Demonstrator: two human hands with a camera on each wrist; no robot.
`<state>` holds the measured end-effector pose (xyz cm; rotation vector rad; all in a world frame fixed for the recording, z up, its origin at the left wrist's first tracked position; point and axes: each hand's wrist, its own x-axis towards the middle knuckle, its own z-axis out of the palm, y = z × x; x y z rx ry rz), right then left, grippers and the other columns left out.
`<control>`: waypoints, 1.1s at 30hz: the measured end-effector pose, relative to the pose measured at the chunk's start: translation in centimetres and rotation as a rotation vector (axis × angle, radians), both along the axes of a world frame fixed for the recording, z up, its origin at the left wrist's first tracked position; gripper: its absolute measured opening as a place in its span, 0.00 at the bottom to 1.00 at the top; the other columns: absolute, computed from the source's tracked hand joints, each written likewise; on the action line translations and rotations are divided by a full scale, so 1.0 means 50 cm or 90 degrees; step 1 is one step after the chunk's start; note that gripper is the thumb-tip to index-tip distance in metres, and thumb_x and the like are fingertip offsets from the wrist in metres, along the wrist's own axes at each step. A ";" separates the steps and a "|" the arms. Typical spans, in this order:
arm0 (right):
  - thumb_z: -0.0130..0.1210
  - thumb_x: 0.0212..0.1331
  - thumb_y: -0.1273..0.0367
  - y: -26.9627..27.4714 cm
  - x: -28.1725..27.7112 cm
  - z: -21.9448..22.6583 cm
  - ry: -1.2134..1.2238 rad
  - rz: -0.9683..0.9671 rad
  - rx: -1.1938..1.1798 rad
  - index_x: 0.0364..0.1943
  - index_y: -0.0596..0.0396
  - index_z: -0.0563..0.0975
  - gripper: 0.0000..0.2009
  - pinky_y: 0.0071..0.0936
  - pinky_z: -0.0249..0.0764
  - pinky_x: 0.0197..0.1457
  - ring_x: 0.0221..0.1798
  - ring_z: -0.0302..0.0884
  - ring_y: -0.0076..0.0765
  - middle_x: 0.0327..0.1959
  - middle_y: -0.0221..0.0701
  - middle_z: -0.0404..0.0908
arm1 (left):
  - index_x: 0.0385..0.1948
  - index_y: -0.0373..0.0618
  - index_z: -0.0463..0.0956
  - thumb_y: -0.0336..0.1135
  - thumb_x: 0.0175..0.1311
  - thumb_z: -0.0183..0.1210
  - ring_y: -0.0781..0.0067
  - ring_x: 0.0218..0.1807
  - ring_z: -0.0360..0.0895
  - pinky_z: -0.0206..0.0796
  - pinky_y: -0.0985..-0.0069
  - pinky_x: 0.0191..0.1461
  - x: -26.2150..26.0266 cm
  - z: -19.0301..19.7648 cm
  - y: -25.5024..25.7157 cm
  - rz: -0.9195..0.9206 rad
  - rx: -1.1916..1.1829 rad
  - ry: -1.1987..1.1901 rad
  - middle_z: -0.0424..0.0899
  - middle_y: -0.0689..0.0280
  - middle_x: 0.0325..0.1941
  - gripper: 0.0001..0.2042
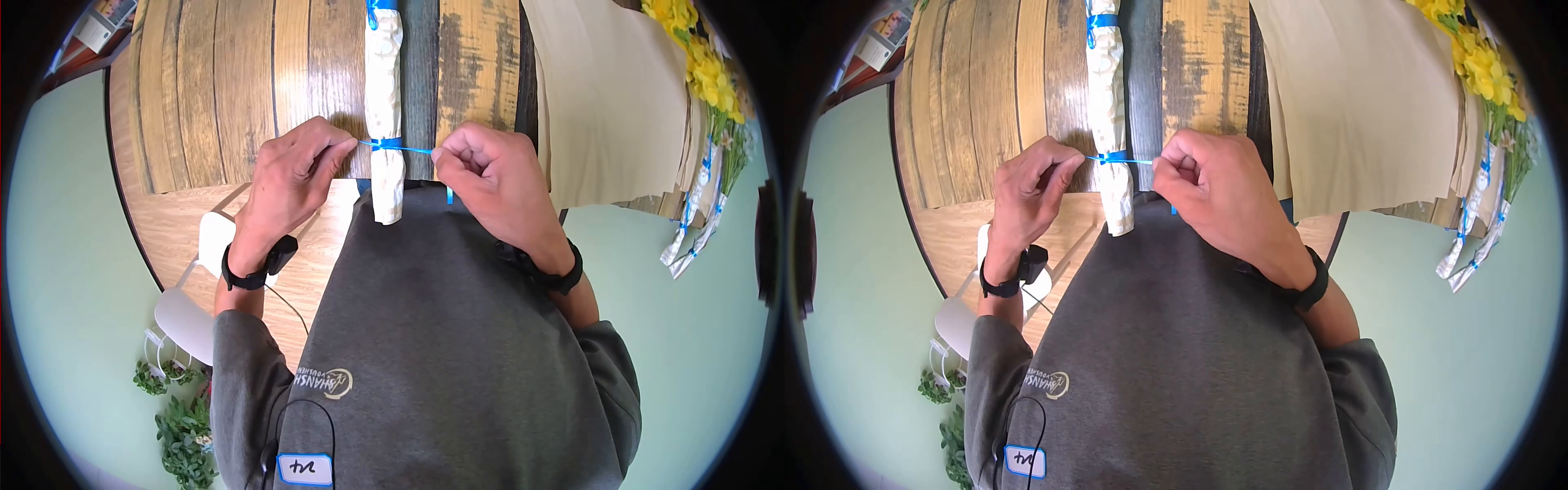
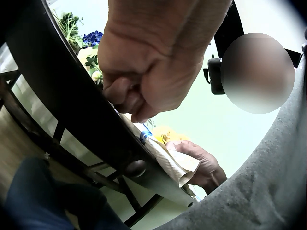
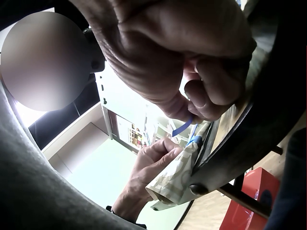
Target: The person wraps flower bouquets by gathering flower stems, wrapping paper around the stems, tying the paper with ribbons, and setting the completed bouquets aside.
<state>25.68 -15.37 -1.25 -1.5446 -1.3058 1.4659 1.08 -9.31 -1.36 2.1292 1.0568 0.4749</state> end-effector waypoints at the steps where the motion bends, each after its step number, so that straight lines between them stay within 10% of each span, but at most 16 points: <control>1: 0.60 0.60 0.74 0.001 -0.002 0.001 0.034 -0.016 -0.017 0.26 0.62 0.75 0.08 0.20 0.63 0.22 0.20 0.67 0.15 0.19 0.26 0.77 | 0.34 0.39 0.79 0.24 0.62 0.62 0.64 0.27 0.78 0.70 0.71 0.32 -0.001 0.000 -0.001 0.007 0.003 0.003 0.80 0.62 0.28 0.02; 7: 0.58 0.63 0.72 0.034 -0.033 0.007 0.243 0.007 0.038 0.31 0.61 0.79 0.06 0.17 0.63 0.25 0.22 0.70 0.13 0.20 0.23 0.77 | 0.33 0.37 0.80 0.24 0.63 0.62 0.75 0.28 0.75 0.66 0.77 0.32 -0.011 0.005 -0.013 0.038 -0.097 -0.041 0.79 0.65 0.27 0.02; 23: 0.56 0.69 0.67 0.045 -0.046 -0.005 0.189 0.004 -0.039 0.41 0.65 0.79 0.11 0.16 0.69 0.32 0.27 0.71 0.15 0.30 0.27 0.80 | 0.33 0.37 0.80 0.27 0.65 0.62 0.81 0.27 0.73 0.64 0.79 0.31 -0.012 0.007 -0.036 0.135 -0.143 -0.059 0.81 0.66 0.24 0.03; 33: 0.61 0.58 0.76 0.021 -0.078 -0.041 0.024 0.026 0.311 0.44 0.61 0.81 0.10 0.24 0.75 0.35 0.32 0.80 0.29 0.37 0.33 0.82 | 0.32 0.36 0.80 0.28 0.65 0.63 0.83 0.31 0.75 0.65 0.82 0.35 0.010 0.020 -0.041 0.102 -0.307 -0.211 0.82 0.69 0.29 0.05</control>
